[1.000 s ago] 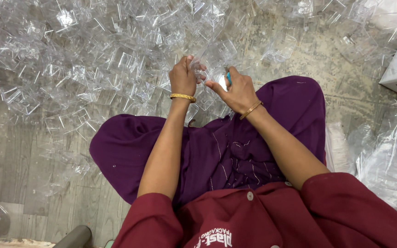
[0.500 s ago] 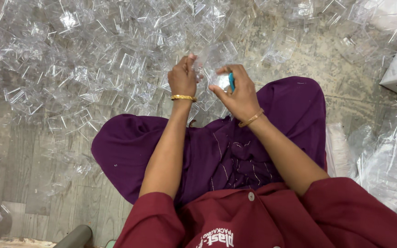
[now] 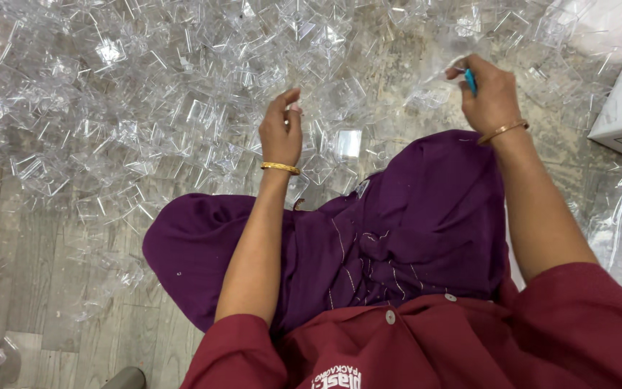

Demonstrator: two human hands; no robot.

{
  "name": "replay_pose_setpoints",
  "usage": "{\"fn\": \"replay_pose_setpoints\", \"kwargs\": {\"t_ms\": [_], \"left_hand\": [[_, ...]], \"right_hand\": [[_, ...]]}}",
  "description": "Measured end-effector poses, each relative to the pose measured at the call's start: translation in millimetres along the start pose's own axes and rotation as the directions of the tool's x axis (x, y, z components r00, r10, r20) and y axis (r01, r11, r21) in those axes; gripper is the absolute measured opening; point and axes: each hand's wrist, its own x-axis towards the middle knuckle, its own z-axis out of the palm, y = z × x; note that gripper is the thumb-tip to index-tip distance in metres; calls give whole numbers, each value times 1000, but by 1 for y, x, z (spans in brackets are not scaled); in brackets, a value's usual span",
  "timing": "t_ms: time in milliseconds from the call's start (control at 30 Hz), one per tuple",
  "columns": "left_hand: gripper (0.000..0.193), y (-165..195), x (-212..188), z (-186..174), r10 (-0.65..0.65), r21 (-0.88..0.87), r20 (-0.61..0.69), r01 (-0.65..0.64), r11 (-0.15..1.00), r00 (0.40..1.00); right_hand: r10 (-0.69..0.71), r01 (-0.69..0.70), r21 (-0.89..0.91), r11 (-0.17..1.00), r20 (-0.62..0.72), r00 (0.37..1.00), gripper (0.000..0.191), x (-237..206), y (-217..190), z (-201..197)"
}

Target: The person sits on the floor among piles of clear plastic cups and uses a small blue utility knife to cut the cups into pieces. They pick up a cup, hold it on their lap, slice it with the knife, and set the cut pieces aside, repeating the process.

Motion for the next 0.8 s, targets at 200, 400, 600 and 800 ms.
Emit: {"fn": "replay_pose_setpoints", "kwargs": {"t_ms": [200,400,600,800], "left_hand": [[31,-22,48,-25,217,182,74,-227,957,973],[56,-61,82,-91,346,600,-90,-226,768,934],[29,-31,71,-58,175,433,25,-168,885,984],[34,39,18,-17,282,168,80,-292,941,956]], "right_hand": [[43,-12,-211,977,143,989,27,16,51,44],[89,-3,-290,957,282,955,41,20,51,48],[-44,46,62,997,-29,999,43,1,-15,31],[121,-281,531,800,317,941,86,-21,-114,71]]}}
